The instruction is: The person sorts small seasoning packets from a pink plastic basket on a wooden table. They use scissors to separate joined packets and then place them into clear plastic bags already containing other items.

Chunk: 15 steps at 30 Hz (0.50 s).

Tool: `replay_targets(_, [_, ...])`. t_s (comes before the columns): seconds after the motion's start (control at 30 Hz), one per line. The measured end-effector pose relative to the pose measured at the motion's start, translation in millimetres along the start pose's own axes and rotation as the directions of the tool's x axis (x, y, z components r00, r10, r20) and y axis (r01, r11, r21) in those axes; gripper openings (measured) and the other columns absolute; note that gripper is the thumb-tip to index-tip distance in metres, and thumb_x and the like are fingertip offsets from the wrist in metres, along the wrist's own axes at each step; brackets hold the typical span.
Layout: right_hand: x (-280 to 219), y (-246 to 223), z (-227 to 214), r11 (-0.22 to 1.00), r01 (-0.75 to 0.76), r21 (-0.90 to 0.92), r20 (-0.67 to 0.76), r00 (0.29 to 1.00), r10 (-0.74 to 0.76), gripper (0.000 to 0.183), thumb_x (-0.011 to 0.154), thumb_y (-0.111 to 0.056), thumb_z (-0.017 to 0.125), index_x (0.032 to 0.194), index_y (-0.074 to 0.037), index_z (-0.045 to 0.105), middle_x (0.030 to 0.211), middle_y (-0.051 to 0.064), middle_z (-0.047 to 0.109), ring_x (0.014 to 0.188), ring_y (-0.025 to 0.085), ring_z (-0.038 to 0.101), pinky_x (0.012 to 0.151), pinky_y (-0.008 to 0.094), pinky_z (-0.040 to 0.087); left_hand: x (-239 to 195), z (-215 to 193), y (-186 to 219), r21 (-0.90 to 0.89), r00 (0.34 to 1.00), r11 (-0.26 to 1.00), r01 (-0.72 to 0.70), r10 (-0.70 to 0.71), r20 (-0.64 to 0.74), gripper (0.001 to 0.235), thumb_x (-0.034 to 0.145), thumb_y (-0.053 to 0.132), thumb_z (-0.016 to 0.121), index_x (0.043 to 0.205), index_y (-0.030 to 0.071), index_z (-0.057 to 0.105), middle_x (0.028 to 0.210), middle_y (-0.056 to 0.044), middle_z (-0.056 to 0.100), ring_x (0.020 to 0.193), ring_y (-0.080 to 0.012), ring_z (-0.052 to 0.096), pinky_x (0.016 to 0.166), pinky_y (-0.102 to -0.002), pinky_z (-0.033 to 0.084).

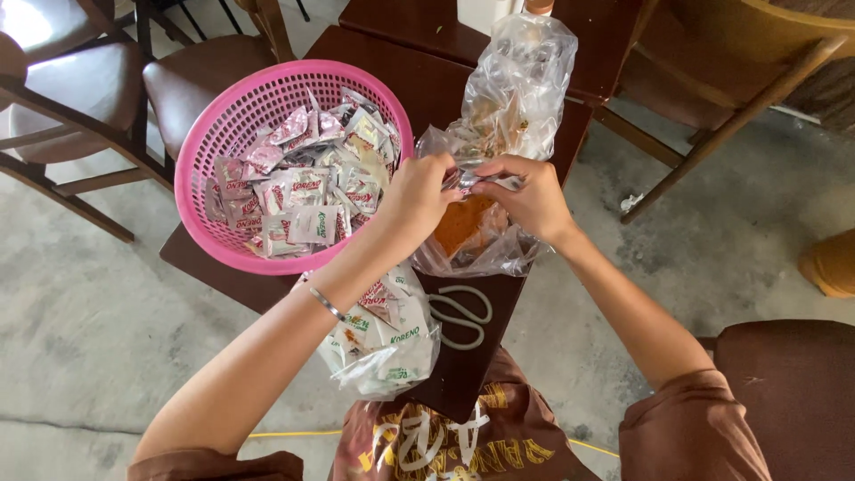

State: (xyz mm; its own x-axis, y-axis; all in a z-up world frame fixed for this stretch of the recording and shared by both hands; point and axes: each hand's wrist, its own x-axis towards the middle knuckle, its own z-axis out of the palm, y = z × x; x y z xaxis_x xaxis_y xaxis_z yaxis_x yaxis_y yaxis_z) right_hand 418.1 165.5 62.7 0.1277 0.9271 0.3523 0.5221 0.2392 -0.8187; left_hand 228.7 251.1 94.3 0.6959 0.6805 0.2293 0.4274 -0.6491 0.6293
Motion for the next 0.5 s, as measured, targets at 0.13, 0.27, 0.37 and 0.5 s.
replay_targets(0.13, [-8.6, 7.5, 5.7, 0.999, 0.035, 0.018, -0.037, 0.999, -0.035, 0.021, 0.087, -0.002, 0.082, 0.107, 0.001, 0.075, 0.102, 0.008, 0.079, 0.091, 0.013, 0.073, 0.083, 0.028, 0.059, -8.1, 5.5, 4.2, 0.008, 0.997, 1.000, -0.013, 0.014, -0.076, 0.031, 0.078, 0.013, 0.085, 0.100, -0.002, 0.069, 0.086, -0.022, 0.072, 0.081, -0.0414, 0.071, 0.069, -0.048, 0.053])
replay_targets(0.27, [-16.5, 7.6, 10.2, 0.998, 0.067, -0.006, -0.045, 0.997, -0.067, 0.017, 0.088, 0.001, 0.079, 0.104, 0.001, 0.077, 0.102, 0.009, 0.079, 0.088, 0.013, 0.075, 0.077, 0.027, 0.060, -15.7, 10.2, 0.6, 0.008, 0.995, 1.000, 0.012, -0.011, -0.099, 0.026, 0.077, 0.011, 0.085, 0.095, -0.001, 0.070, 0.082, -0.022, 0.071, 0.079, -0.0401, 0.071, 0.067, -0.047, 0.053])
replay_targets(0.37, [-20.8, 17.7, 12.2, 0.983, 0.182, 0.002, -0.049, 0.982, -0.182, 0.020, 0.088, 0.001, 0.078, 0.108, 0.001, 0.077, 0.106, 0.011, 0.078, 0.093, 0.015, 0.076, 0.082, 0.027, 0.061, -19.5, 10.5, 0.3, 0.008, 0.995, 1.000, 0.001, -0.001, -0.099, 0.029, 0.074, 0.011, 0.087, 0.091, -0.003, 0.069, 0.081, -0.024, 0.069, 0.078, -0.0406, 0.070, 0.065, -0.047, 0.052])
replay_targets(0.5, [-19.3, 13.6, 12.7, 0.978, 0.209, -0.010, 0.007, 0.978, -0.209, 0.018, 0.092, 0.003, 0.075, 0.109, -0.002, 0.078, 0.104, 0.009, 0.079, 0.090, 0.015, 0.077, 0.077, 0.027, 0.060, -21.5, 18.3, -6.3, -0.013, 0.994, 1.000, 0.007, -0.009, -0.112, 0.030, 0.070, 0.010, 0.086, 0.091, -0.004, 0.069, 0.082, -0.023, 0.070, 0.077, -0.0397, 0.071, 0.064, -0.046, 0.053])
